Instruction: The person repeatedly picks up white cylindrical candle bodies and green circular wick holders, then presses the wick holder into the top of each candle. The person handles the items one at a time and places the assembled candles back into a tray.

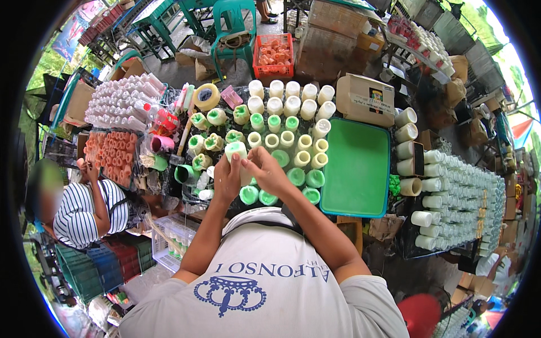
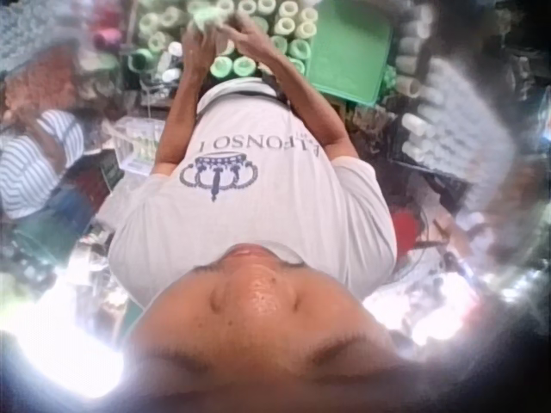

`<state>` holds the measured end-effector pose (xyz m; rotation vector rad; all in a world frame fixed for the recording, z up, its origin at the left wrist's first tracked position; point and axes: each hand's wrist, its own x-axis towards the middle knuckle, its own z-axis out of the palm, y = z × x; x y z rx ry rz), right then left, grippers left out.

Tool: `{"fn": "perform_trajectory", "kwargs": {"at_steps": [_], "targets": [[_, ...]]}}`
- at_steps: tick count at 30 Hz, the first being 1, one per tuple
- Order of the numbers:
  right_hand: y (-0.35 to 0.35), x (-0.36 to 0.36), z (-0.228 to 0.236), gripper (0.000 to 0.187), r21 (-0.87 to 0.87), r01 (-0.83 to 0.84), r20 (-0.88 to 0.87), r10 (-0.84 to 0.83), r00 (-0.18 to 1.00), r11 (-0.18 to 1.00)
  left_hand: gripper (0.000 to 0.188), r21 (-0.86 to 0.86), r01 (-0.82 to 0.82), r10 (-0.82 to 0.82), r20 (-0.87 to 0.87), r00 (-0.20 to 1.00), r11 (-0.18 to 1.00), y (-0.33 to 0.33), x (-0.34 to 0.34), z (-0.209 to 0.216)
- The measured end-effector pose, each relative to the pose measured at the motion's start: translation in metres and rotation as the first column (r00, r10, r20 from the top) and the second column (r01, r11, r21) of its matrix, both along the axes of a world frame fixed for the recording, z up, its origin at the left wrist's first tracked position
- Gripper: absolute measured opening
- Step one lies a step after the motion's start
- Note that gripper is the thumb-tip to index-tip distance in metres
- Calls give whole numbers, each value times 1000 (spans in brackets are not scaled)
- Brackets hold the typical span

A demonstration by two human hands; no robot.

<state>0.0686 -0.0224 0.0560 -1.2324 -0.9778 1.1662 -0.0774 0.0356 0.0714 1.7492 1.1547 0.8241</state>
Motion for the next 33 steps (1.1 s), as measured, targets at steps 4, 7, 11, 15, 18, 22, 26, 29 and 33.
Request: {"fn": "perform_trajectory", "kwargs": {"at_steps": [4, 7, 11, 15, 18, 22, 26, 29, 33], "targets": [[-1, 12, 1, 22, -43, -82, -135, 75, 988, 996, 51, -53, -4, 6, 44, 999, 999, 0, 6, 2], [-1, 11, -1, 19, -27, -96, -182, 90, 979, 995, 53, -130, -11, 24, 101, 995, 991, 1, 8, -8], [-2, 12, -6, 18, -64, -86, -145, 76, 986, 994, 55, -207, -59, 105, 217, 971, 977, -7, 13, -31], [-7, 17, -16, 15, -89, -126, -120, 115, 986, 988, 49, -541, -3, 230, 351, 908, 841, -7, 11, -39], [-8, 26, -5, 13, -102, -126, -220, 101, 970, 987, 58, -701, 154, 326, 501, 801, 697, -6, 8, -19], [-10, 21, -5, 18, -51, -72, 27, 74, 997, 996, 58, -719, 268, 386, 604, 698, 641, -9, 1, -22], [-10, 12, 12, 30, -28, -91, 375, 95, 922, 995, 55, -660, 237, 321, 607, 727, 713, -6, 1, -44], [-10, 10, 19, 30, -35, -85, 336, 92, 937, 996, 51, -636, 185, 314, 586, 747, 749, -7, 6, -40], [-9, 10, 13, 25, -29, -99, 237, 103, 966, 995, 46, -624, 127, 335, 567, 752, 771, -7, 9, -44]]}}
